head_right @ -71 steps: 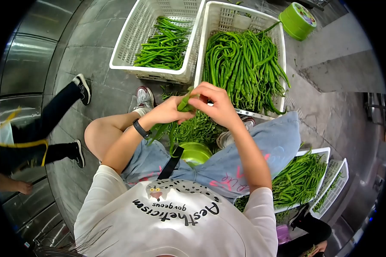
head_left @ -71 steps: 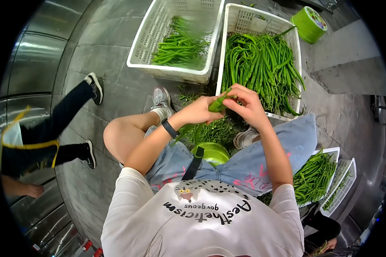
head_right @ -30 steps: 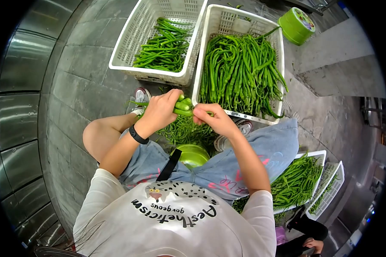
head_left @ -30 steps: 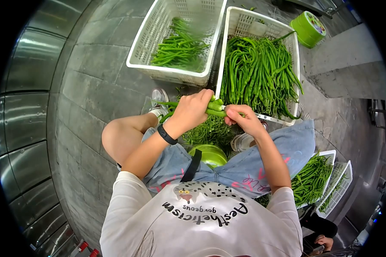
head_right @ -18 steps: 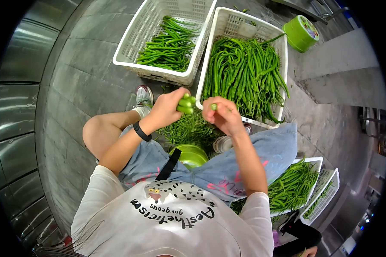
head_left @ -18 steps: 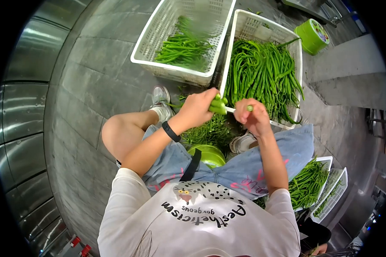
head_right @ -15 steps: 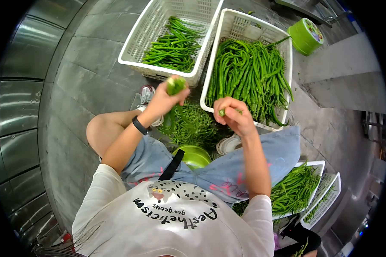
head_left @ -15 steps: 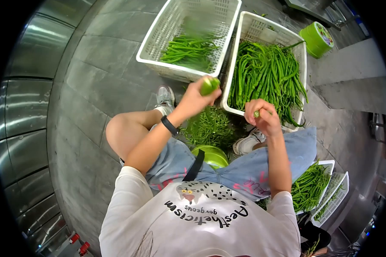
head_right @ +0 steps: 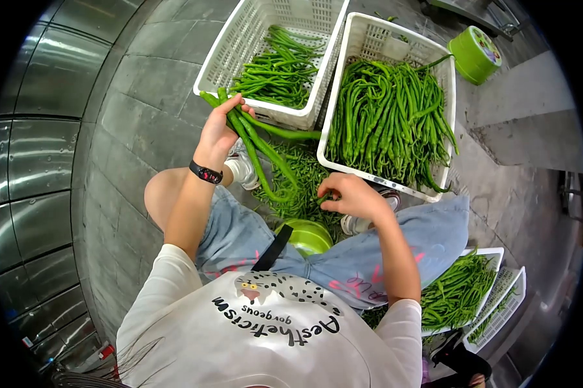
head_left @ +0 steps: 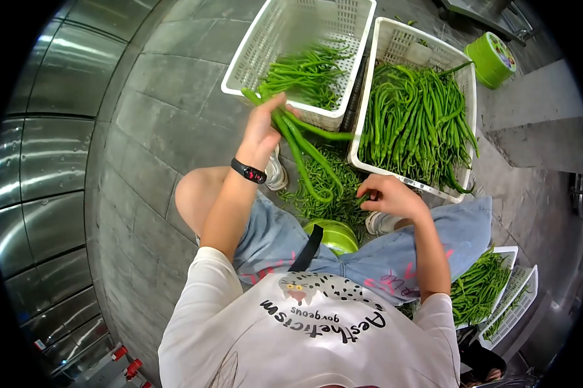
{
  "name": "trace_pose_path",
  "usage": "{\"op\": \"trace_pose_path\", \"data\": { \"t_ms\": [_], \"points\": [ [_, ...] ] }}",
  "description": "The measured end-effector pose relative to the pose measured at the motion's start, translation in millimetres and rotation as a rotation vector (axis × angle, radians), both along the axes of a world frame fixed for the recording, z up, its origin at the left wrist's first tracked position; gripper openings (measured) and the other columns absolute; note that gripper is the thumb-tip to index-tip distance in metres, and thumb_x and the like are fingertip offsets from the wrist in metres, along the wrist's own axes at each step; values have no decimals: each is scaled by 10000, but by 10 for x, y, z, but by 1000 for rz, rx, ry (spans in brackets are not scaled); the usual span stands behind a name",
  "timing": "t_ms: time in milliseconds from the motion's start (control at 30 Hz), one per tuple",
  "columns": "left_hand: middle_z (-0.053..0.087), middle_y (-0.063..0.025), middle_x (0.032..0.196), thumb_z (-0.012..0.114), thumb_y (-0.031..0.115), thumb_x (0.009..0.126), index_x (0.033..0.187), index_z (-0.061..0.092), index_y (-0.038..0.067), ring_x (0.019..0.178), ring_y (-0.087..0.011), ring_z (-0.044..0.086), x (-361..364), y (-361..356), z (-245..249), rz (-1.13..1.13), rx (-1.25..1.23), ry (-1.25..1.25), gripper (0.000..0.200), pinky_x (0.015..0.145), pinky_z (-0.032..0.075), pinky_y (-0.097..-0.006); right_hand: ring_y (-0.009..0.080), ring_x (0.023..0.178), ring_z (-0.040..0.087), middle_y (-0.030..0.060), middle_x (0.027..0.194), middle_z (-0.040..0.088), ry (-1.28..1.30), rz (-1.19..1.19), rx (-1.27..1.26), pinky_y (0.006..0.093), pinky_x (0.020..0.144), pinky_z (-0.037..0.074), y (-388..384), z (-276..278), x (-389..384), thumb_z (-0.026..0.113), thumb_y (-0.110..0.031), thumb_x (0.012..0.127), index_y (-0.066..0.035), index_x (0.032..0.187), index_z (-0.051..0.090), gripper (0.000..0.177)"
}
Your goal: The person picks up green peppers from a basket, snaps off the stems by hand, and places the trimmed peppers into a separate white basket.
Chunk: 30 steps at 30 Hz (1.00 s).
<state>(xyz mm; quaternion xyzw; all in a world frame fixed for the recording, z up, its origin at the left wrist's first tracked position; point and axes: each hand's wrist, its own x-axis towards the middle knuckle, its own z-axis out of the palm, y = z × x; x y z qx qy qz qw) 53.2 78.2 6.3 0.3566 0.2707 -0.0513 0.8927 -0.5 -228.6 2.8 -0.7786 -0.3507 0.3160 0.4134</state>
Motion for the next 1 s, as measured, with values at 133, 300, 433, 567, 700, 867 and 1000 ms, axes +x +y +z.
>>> {"op": "trace_pose_path", "data": {
  "t_ms": [133, 300, 433, 567, 700, 867, 1000],
  "points": [
    [550, -86, 735, 604, 70, 862, 848, 533, 13, 696, -205, 557, 34, 49, -30, 85, -17, -25, 93, 737, 520, -361, 218, 725, 590, 100, 845, 610, -7, 44, -153, 329, 672, 486, 13, -41, -90, 722, -193, 742, -15, 986, 603, 325],
    [564, -99, 754, 577, 65, 867, 817, 535, 3, 723, -239, 560, 400, 354, -23, 131, -143, 4, 90, 749, 511, -368, 258, 768, 602, 148, 864, 609, -96, -75, -172, 343, 712, 492, -81, -60, -30, 692, -211, 782, 0, 1040, 592, 348],
    [552, -88, 731, 583, 90, 876, 793, 523, 22, 710, -226, 550, 1127, 608, -66, 227, -97, -179, 123, 742, 510, -356, 262, 774, 604, 153, 863, 609, -93, -137, -163, 345, 720, 494, -104, -57, 39, 685, -214, 792, 2, 1048, 593, 348],
    [520, -54, 659, 624, 134, 865, 733, 498, 64, 610, -180, 520, 1749, 790, -520, 395, -84, -253, 195, 663, 508, -326, 269, 788, 609, 156, 878, 608, -52, -151, -170, 350, 730, 495, -203, -115, 77, 675, -225, 805, -9, 1069, 578, 355],
    [503, -52, 631, 667, 141, 832, 673, 473, 83, 581, -183, 505, 2026, 943, -1227, 449, 25, -96, 257, 612, 502, -345, 281, 837, 608, 163, 941, 596, -61, -229, -243, 357, 755, 496, -335, -227, 160, 662, -225, 815, -3, 1065, 570, 347],
    [523, -68, 662, 625, 131, 856, 720, 499, 56, 641, -212, 550, 2023, 1092, -1945, 399, 76, 125, 200, 647, 514, -390, 291, 852, 607, 174, 961, 593, -72, -263, -333, 367, 763, 496, -399, -334, 227, 643, -212, 830, -2, 1068, 562, 328],
    [612, -174, 1011, 679, 142, 799, 1057, 542, -29, 866, -319, 614, 1957, 1185, -2124, 353, 233, 489, 338, 763, 499, -478, 340, 927, 586, 191, 1009, 598, 20, -273, -319, 407, 804, 477, -352, -344, 309, 619, -244, 838, -4, 1072, 570, 339]
  ]
}}
